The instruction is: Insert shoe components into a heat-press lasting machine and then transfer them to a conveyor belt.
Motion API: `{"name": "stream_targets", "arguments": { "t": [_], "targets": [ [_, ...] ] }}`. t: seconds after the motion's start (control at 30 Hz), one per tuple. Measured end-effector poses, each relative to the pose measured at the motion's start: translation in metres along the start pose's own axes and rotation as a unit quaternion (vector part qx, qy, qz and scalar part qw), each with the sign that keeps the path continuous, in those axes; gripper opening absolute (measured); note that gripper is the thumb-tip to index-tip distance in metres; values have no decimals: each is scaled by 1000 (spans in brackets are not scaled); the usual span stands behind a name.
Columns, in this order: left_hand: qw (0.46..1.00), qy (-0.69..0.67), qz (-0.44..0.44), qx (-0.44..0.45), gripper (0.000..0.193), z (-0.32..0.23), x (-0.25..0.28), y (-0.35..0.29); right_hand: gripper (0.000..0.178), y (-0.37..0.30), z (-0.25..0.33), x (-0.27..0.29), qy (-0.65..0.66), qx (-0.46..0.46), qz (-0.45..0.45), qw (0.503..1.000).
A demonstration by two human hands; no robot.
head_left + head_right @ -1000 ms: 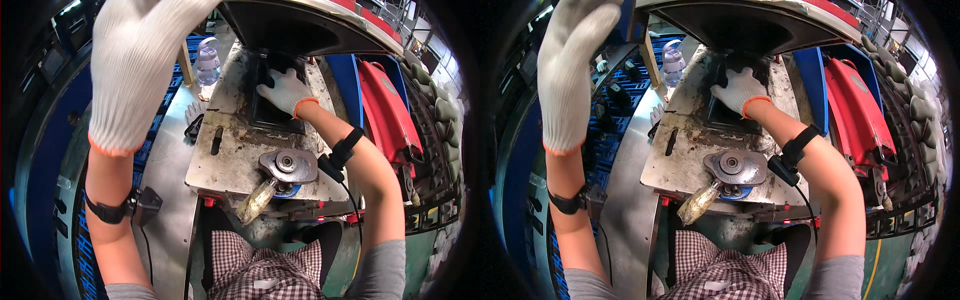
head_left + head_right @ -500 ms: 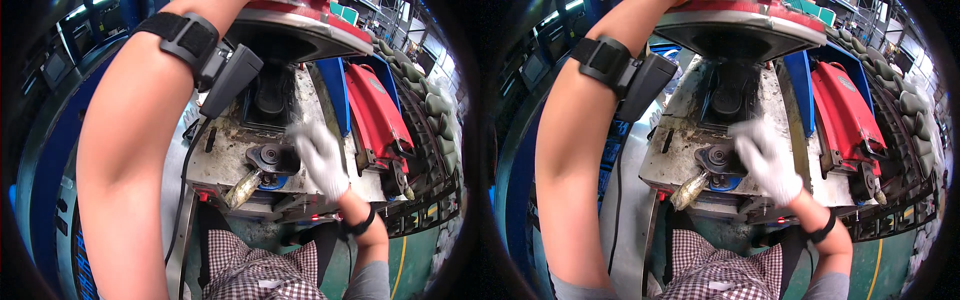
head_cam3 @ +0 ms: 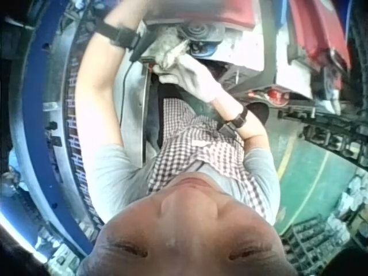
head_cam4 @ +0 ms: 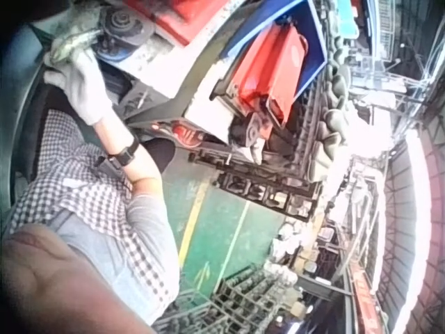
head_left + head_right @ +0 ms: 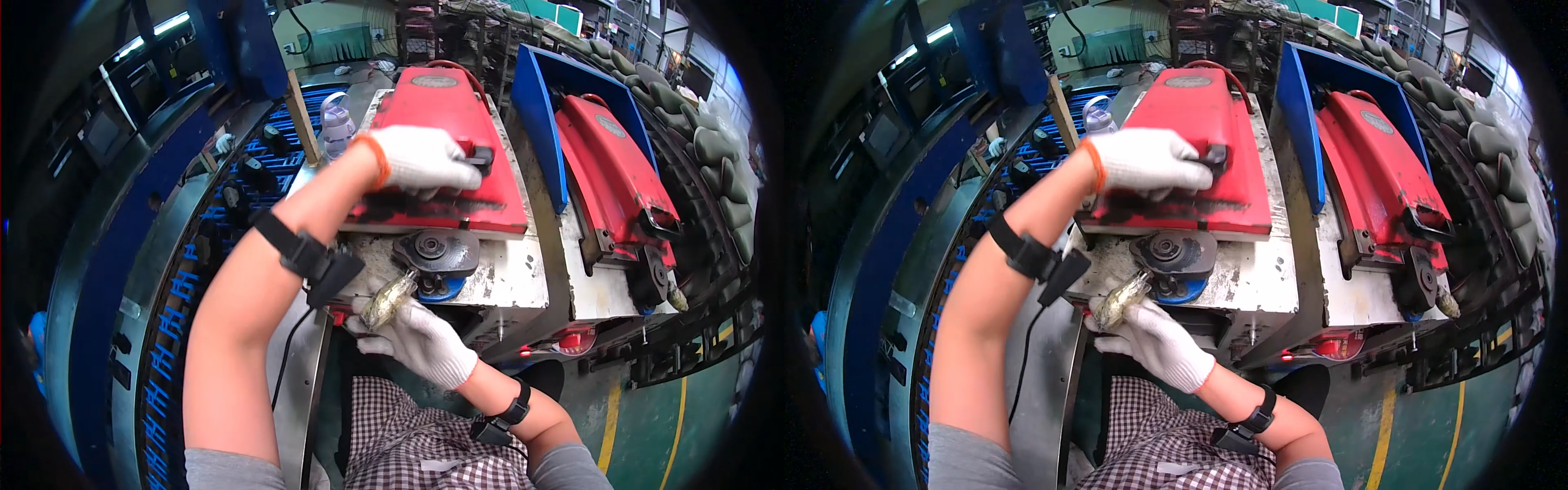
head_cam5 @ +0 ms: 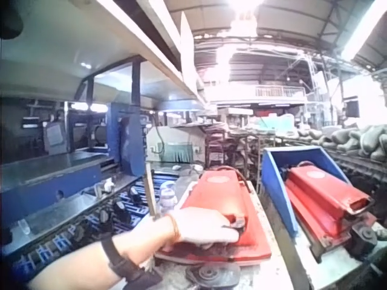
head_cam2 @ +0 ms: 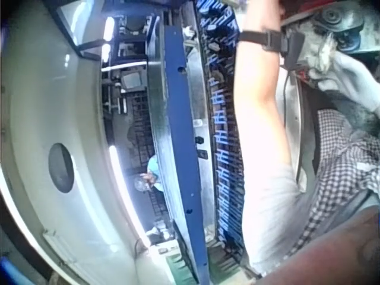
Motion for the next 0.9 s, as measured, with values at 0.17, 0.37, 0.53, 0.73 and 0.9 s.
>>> {"name": "stream_targets", "arguments": {
  "t": [0.17,0.37,0.53,0.73,0.9],
  "targets": [
    [985,119,-124,-32,55,3,-10,-14,52,5,-7,-11,181,-38,-8,983],
    [982,120,-139,-50,53,4,-20,-11,36,-21,12,-6,198,-71,-18,978],
    [976,138,-163,-53,53,7,-16,-17,62,-95,97,53,71,68,-162,982],
    [980,69,-187,-32,42,6,-11,-22,38,-226,252,77,-547,320,-374,678],
    [909,-294,-292,-45,32,9,2,-19,28,-344,368,83,-754,346,-516,213]
  ]
}}
Point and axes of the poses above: each hand's wrist, its own y-axis towards the middle knuckle, its own x-axis out of the back of the hand, z = x × y, the point moved 10 cm from there along y, towards the middle knuckle, and after that the axes turned 10 degrees about -z, right-handed, at the moved point
